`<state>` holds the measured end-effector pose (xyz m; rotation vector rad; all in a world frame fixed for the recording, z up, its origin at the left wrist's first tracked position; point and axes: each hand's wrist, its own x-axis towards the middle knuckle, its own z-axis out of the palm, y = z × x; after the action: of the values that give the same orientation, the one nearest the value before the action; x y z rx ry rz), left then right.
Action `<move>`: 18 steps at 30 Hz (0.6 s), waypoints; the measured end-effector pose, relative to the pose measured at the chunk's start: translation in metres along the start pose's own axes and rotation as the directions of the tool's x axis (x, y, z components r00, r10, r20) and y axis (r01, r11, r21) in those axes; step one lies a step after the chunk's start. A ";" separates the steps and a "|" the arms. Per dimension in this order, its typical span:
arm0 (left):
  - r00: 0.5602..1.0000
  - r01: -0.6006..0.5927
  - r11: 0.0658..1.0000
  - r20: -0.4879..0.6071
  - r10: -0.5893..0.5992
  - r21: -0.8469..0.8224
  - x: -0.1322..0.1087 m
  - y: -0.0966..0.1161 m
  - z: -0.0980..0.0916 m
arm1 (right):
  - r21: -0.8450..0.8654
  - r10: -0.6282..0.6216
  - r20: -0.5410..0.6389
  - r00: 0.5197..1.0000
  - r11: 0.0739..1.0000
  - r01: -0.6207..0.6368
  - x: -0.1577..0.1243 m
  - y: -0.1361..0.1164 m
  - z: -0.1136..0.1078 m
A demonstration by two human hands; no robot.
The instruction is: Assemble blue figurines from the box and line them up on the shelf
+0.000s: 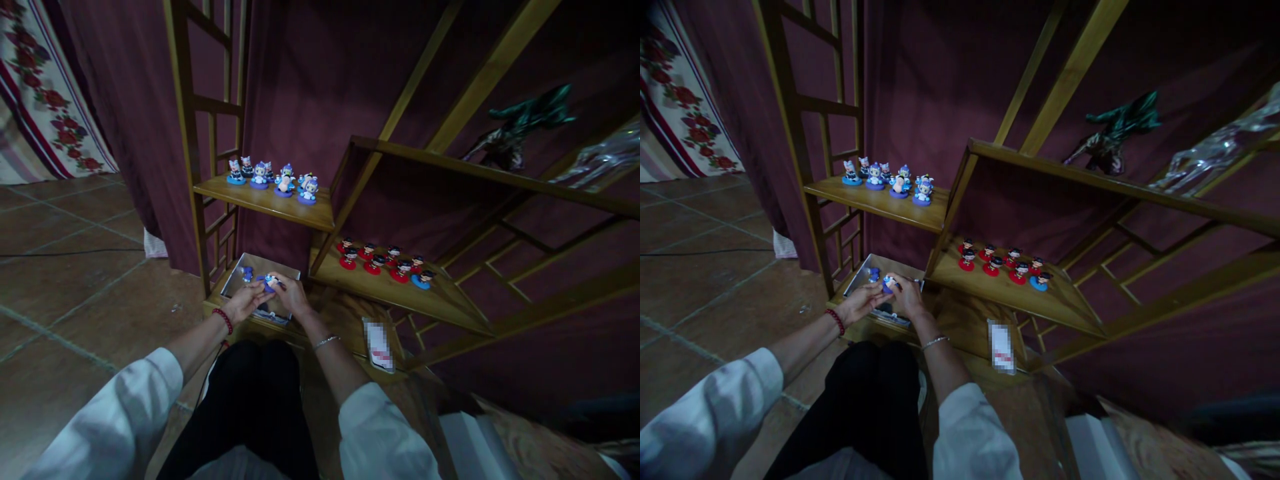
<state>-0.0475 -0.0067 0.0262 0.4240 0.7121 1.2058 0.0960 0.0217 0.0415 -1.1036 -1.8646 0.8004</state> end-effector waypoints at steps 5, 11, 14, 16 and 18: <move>0.998 -0.009 0.999 0.055 0.007 0.031 -0.001 0.000 0.001 | -0.056 -0.017 0.027 0.999 0.998 0.018 0.001 -0.004 -0.004; 1.000 0.009 0.997 0.010 -0.010 0.075 -0.005 0.003 0.008 | -0.112 -0.020 0.058 0.998 0.993 0.026 -0.001 -0.010 -0.008; 1.000 0.010 0.997 -0.017 -0.009 0.073 -0.007 0.006 0.012 | -0.183 -0.049 0.071 0.996 0.981 0.061 0.000 -0.012 -0.008; 0.999 0.015 0.997 -0.031 -0.013 0.075 -0.009 0.008 0.014 | -0.227 -0.071 0.091 0.993 0.970 0.090 0.001 -0.014 -0.007; 0.999 0.021 0.996 -0.037 -0.018 0.082 -0.011 0.010 0.015 | -0.268 -0.105 0.121 0.987 0.954 0.134 0.001 -0.014 -0.007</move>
<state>-0.0457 -0.0126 0.0465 0.4631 0.7977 1.1718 0.0964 0.0177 0.0572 -1.1211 -2.1593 0.5496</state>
